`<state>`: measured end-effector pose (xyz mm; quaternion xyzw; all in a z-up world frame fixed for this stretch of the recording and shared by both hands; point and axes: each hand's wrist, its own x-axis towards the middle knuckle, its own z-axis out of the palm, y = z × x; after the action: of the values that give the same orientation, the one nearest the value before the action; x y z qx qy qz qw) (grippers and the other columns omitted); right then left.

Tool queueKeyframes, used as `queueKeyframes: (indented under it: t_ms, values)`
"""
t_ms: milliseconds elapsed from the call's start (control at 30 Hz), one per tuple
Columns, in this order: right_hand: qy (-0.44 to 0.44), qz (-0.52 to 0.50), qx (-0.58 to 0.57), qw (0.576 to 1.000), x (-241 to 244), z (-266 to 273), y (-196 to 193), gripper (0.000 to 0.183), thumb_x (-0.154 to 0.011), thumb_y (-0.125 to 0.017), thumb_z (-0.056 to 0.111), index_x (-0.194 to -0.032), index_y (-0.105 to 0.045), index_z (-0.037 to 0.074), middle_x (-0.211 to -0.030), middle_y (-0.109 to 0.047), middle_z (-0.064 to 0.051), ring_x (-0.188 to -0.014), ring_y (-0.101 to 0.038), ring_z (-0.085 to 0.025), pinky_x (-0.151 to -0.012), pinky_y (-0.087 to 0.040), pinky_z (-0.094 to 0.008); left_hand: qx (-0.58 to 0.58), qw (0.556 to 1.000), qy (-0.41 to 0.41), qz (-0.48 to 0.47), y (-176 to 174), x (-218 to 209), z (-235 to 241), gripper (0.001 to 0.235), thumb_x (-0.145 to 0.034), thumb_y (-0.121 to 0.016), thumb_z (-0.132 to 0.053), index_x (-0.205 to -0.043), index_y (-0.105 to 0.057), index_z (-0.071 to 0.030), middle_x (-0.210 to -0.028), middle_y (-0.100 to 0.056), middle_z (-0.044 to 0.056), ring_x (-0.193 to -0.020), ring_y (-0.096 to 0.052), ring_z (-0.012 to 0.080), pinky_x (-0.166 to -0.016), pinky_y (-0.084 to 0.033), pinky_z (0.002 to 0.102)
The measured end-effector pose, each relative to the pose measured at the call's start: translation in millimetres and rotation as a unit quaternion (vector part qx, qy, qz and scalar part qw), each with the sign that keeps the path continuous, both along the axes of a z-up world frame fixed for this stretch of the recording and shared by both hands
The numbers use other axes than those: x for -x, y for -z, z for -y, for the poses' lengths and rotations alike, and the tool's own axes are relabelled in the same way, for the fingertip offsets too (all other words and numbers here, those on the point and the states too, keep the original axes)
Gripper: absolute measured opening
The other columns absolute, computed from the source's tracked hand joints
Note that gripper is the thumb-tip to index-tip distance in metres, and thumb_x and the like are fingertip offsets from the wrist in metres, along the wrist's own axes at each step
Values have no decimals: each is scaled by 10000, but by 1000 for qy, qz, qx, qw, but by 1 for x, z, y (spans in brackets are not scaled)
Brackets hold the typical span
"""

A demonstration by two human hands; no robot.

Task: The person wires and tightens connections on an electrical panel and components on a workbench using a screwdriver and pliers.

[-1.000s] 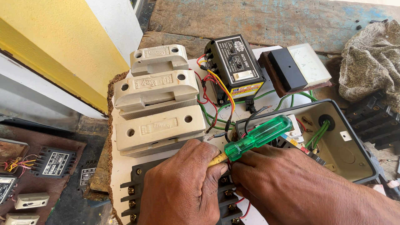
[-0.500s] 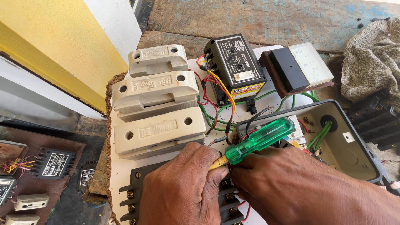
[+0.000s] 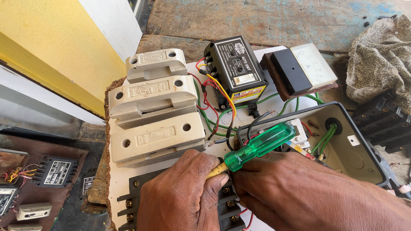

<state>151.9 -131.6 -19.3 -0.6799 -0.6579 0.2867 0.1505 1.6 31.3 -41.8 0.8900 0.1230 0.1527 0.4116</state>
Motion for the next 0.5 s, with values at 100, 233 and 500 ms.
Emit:
queueKeyframes:
  t_ms: [100,233,500]
  values:
    - [4,-25,15,1000,-1,3,-3,140,-933,-601,176,-981,-658,57,-953,-706,-96,-924,-683,-316,-787,-534,-401,-9,1000,3,12,0,0,0,144,-887,-730,-195,-978,-651,-116,-829,-660,77,-741,-742,298,-633,-550,424]
    - [10,-26,27,999,-3,5,-2,146,-944,-609,188,-974,-652,52,-937,-699,-97,-904,-679,-319,-769,-533,-407,-1,1000,-1,-3,0,-1,1,132,-894,-725,-198,-978,-656,-123,-822,-661,67,-737,-747,284,-634,-556,414]
    - [9,29,-88,996,2,6,10,136,-874,-619,139,-956,-658,38,-956,-686,-140,-891,-668,-346,-750,-524,-420,-11,1000,-2,-1,0,-1,2,126,-893,-726,-199,-973,-657,-131,-814,-656,62,-731,-742,281,-628,-550,411]
